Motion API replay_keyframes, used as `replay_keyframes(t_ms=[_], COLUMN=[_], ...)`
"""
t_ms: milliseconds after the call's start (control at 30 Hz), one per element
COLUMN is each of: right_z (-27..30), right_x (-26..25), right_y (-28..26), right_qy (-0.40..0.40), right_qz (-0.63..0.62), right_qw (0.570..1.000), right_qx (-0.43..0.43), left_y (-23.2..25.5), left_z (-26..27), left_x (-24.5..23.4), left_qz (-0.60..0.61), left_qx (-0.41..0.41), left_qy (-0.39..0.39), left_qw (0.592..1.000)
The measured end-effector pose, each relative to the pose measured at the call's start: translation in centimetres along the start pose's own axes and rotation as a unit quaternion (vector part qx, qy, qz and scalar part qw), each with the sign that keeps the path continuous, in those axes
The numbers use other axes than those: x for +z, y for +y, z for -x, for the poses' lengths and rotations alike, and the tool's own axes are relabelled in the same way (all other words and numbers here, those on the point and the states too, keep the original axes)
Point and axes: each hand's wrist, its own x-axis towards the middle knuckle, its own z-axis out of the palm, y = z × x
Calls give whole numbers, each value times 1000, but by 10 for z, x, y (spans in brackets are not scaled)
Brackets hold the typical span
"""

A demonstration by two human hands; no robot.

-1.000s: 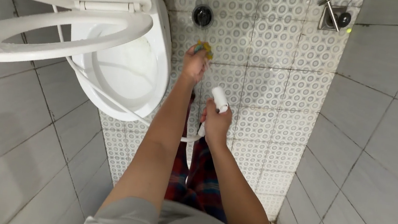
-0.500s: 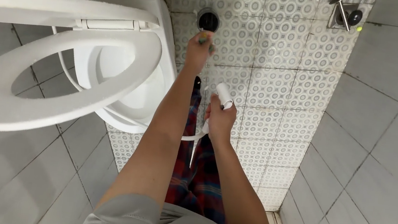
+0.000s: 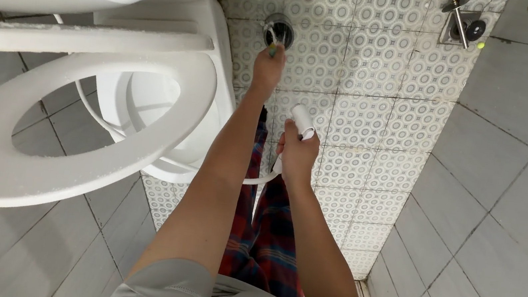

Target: Cleaning the toilet bowl and the floor area using a bidet sprayer, a sponge, cleaning liquid, and a toilet brush.

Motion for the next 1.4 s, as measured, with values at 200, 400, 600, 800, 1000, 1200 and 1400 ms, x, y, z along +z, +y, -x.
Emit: replay_keyframes(t_ms=[200, 400, 600, 800, 1000, 1200, 1400], right_z=[-4, -10, -7, -6, -8, -6, -10], right_x=[1, -5, 1, 3, -1, -1, -7], right_y=[-4, 0, -1, 0, 11, 18, 23], right_qy=[0, 10, -8, 1, 14, 3, 27], right_qz=[17, 2, 31, 53, 65, 45, 54], right_qw=[1000, 1000, 999, 998, 997, 999, 998], right_qx=[20, 30, 18, 28, 23, 10, 25], left_y=[2, 0, 1, -8, 19, -35, -86], left_z=[0, 5, 7, 3, 17, -7, -51], left_x=[-7, 0, -5, -5, -5, 2, 7], left_qz=[151, 30, 83, 161, 84, 40, 126], left_qx=[21, 119, 40, 56, -99, 99, 157], left_qy=[-144, -46, -54, -105, -67, -2, 44], left_qw=[978, 991, 994, 980, 989, 994, 979])
